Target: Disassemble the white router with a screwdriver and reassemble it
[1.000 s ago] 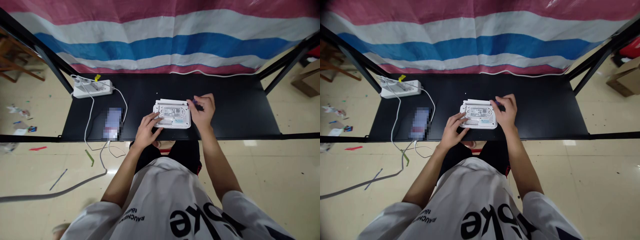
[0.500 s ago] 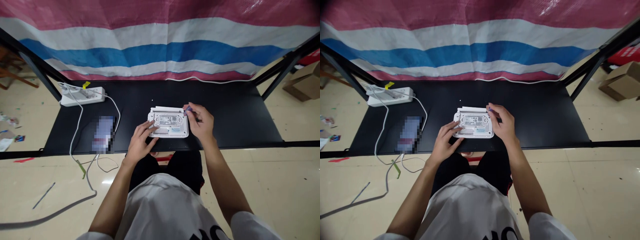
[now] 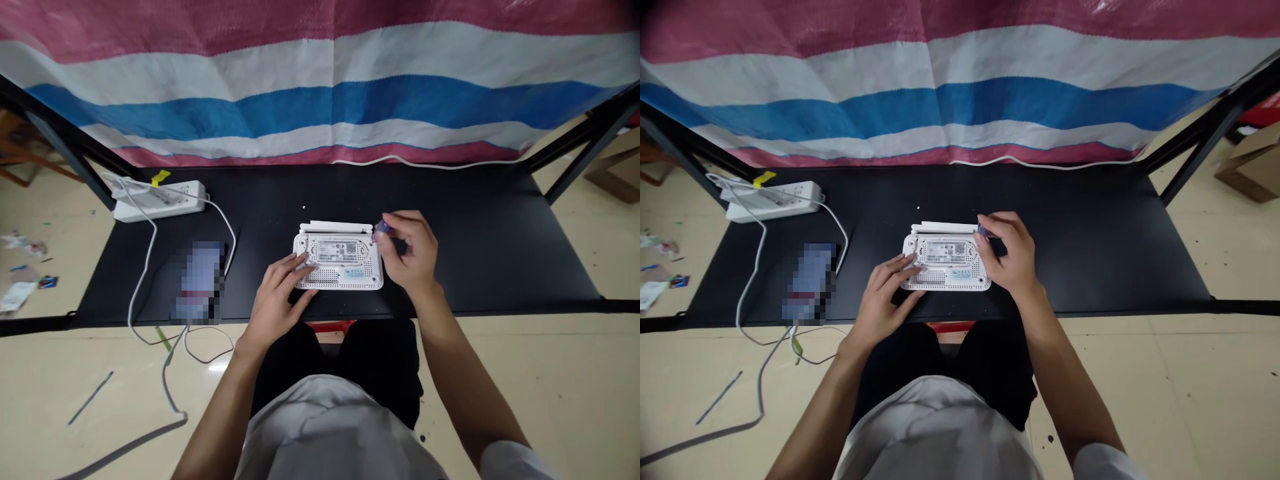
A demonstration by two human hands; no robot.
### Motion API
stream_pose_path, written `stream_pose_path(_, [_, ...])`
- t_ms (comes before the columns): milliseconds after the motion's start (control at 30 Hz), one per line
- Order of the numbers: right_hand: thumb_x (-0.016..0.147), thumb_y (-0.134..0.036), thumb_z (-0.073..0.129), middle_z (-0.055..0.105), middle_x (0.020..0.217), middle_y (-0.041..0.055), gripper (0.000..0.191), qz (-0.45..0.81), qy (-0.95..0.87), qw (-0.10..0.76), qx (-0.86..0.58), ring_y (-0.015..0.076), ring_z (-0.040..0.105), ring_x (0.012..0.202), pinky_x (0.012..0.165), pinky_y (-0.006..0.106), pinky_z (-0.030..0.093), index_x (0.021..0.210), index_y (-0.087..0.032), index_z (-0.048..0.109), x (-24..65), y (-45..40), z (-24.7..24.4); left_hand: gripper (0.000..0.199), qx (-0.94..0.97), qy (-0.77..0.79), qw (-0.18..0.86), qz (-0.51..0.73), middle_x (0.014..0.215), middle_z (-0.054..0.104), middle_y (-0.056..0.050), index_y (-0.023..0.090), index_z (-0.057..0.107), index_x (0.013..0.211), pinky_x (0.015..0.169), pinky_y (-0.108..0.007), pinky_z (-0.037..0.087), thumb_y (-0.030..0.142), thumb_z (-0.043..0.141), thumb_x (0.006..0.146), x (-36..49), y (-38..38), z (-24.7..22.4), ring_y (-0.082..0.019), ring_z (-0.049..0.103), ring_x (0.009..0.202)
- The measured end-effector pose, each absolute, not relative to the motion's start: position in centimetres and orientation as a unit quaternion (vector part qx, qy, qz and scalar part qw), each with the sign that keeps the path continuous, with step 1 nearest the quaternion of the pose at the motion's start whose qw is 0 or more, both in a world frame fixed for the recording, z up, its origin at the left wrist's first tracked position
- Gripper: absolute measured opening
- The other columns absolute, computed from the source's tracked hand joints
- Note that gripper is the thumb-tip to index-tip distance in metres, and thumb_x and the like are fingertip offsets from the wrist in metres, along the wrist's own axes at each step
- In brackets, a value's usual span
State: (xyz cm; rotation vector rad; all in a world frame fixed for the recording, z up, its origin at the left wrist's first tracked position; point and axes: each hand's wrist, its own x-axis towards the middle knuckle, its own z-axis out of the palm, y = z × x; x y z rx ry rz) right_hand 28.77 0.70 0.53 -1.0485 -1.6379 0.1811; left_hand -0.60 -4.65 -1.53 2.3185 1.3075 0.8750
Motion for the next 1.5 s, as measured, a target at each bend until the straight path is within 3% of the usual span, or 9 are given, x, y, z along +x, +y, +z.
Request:
stream_pose_path(100, [0.104,-0.027,0.065,0.075,0.128,0.0063,0.033,0.136,-0.693,0.552,-0.443,0.0236,0.079,0.109,0.083,0.041,0.073,0.137,-0.032,0.064,28.6,0.8,1.0,0.044,0.816,0.462,0.167,0.304,0.156,0.061,-0.008,0.033,0.061,0.146,0.122,-0.058,0.05,0.036,0.072,0.103,-0.6,-4.7,-1.5,-0.033,0.053,0.149])
stream_pose_path(267, [0.094,-0.028,0.08,0.074,0.114,0.0038,0.028,0.044,-0.703,0.546,-0.454,0.0213,0.079,0.095,0.077,0.038,0.072,0.121,-0.032,0.072,29.1,0.5,1.7,0.045,0.814,0.462,0.167,0.31,0.155,0.061,-0.008,0.033,0.06,0.146,0.122,-0.057,0.05,0.035,0.072,0.103,-0.6,-4.7,-1.6,-0.033,0.054,0.148])
stream_pose_path(433, [0.105,-0.028,0.065,0.076,0.129,0.0057,0.034,0.148,-0.713,0.507,-0.462,0.0234,0.08,0.112,0.09,0.042,0.073,0.139,-0.032,0.066,29.4,-0.3,2.0,0.043,0.813,0.458,0.178,0.313,0.156,0.061,-0.008,0.033,0.061,0.145,0.123,-0.057,0.049,0.035,0.072,0.103,-0.6,-4.6,-1.6,-0.033,0.053,0.15])
stream_pose_path(633, [0.09,-0.029,0.087,0.07,0.105,0.0005,0.033,0.053,-0.681,0.544,-0.488,0.0152,0.074,0.077,0.069,0.033,0.072,0.12,-0.032,0.074,29.2,0.4,1.6,0.035,0.796,0.445,0.236,0.336,0.157,0.062,-0.008,0.03,0.063,0.141,0.127,-0.058,0.046,0.032,0.066,0.106,-0.9,-4.7,-0.5,-0.031,0.054,0.151])
stream_pose_path(833, [0.09,-0.034,0.086,0.067,0.104,0.0014,0.033,0.052,-0.658,0.543,-0.519,0.016,0.072,0.08,0.069,0.033,0.071,0.121,-0.031,0.076,28.7,0.6,2.8,0.028,0.739,0.494,0.253,0.381,0.135,0.073,-0.009,0.026,0.068,0.135,0.105,-0.041,0.061,0.029,0.055,0.11,-2.1,-3.6,0.0,-0.024,0.071,0.125])
stream_pose_path(1033, [0.085,-0.044,0.091,0.065,0.089,-0.0016,0.031,0.025,-0.541,0.625,-0.562,0.0127,0.071,0.069,0.059,0.026,0.065,0.097,-0.025,0.071,29.1,0.3,3.8,0.028,0.731,0.59,0.158,0.303,0.119,0.073,-0.007,0.025,0.075,0.127,0.09,-0.037,0.06,0.032,0.071,0.099,-2.5,0.4,-0.7,-0.024,0.072,0.1])
stream_pose_path(1233, [0.091,-0.061,0.08,0.054,0.062,-0.0115,0.046,0.207,-0.34,0.698,-0.595,0.0121,0.065,0.048,0.045,0.023,0.056,0.091,-0.026,0.05,31.3,-1.2,-0.8,0.01,0.746,0.61,0.113,0.244,0.107,0.075,-0.005,0.027,0.078,0.102,0.074,-0.035,0.054,0.032,0.069,0.101,-1.5,2.3,-1.0,-0.026,0.071,0.094])
stream_pose_path(1367, [0.088,-0.058,0.083,0.044,0.055,-0.0152,0.045,0.248,-0.32,0.702,-0.585,0.006,0.048,0.041,0.042,0.018,0.043,0.088,-0.026,0.051,32.3,-2.1,-3.4,0.011,0.737,0.611,0.116,0.263,0.109,0.076,-0.007,0.025,0.073,0.103,0.079,-0.037,0.053,0.03,0.064,0.104,-1.7,2.0,-1.6,-0.028,0.071,0.103])
stream_pose_path(1500, [0.088,-0.055,0.084,0.049,0.058,-0.0127,0.039,0.254,-0.318,0.708,-0.577,0.005,0.048,0.044,0.044,0.018,0.04,0.089,-0.023,0.061,32.5,-2.2,-3.7,0.013,0.684,0.59,0.207,0.375,0.111,0.078,-0.006,0.022,0.065,0.11,0.081,-0.032,0.053,0.033,0.058,0.108,-2.5,1.6,-2.6,-0.02,0.073,0.095])
